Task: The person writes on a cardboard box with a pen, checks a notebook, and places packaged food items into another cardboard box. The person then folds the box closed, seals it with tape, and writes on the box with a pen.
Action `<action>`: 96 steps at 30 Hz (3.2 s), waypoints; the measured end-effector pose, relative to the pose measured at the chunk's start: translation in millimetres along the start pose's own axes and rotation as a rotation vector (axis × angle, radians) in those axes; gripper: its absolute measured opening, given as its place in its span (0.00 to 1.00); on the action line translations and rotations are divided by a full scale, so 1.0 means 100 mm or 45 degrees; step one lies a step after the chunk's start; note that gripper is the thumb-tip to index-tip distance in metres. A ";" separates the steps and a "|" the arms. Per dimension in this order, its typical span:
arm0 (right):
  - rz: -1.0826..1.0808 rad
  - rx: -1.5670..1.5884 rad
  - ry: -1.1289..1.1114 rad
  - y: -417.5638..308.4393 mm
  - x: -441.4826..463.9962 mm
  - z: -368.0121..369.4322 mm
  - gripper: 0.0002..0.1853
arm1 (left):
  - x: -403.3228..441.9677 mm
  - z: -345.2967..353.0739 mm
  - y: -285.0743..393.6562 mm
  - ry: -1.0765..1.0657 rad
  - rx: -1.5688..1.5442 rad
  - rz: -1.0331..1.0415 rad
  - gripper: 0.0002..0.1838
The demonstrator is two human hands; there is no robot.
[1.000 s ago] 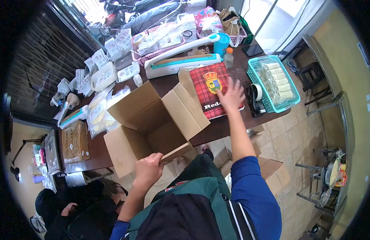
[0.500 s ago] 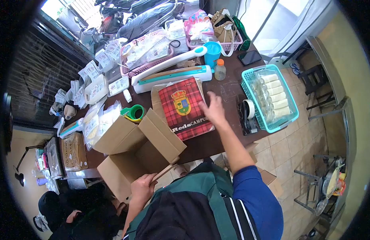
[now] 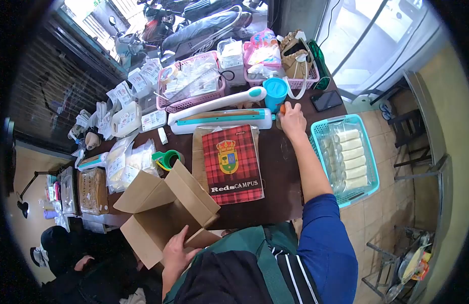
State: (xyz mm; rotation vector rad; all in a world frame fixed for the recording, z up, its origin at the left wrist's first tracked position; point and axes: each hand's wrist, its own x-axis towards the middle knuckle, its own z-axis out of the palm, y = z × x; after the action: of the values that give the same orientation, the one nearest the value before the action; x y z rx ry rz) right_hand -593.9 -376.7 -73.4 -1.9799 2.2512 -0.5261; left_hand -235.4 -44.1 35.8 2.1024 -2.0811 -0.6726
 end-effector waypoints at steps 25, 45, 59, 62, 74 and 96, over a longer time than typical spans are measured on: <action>-0.612 -0.242 -0.147 -0.90 2.18 0.05 0.16 | 3.13 -1.23 1.22 0.041 -0.169 0.702 0.11; -0.582 1.106 0.315 -0.11 1.44 -0.53 0.04 | 5.61 -0.23 2.21 0.090 -1.294 0.087 0.28; 0.193 0.817 -0.221 0.23 2.02 -0.07 0.28 | 5.66 -0.03 1.94 0.561 -0.475 0.052 0.33; 0.009 0.764 -0.248 0.00 1.99 -0.02 0.17 | 5.55 -0.12 2.10 0.510 -0.302 0.212 0.35; -0.061 1.321 -0.212 -0.51 2.16 0.12 0.21 | 5.76 -0.11 2.14 0.090 -0.732 0.284 0.45; -0.309 0.910 0.069 -0.27 1.83 -0.57 0.09 | 5.45 -0.53 2.38 0.183 0.477 0.187 0.58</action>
State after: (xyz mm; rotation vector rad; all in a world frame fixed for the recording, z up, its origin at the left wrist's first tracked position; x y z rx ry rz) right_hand -612.4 -547.3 16.1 -1.8397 1.5130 -1.2123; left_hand -455.4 -599.2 46.6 2.0632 -2.3955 -0.1135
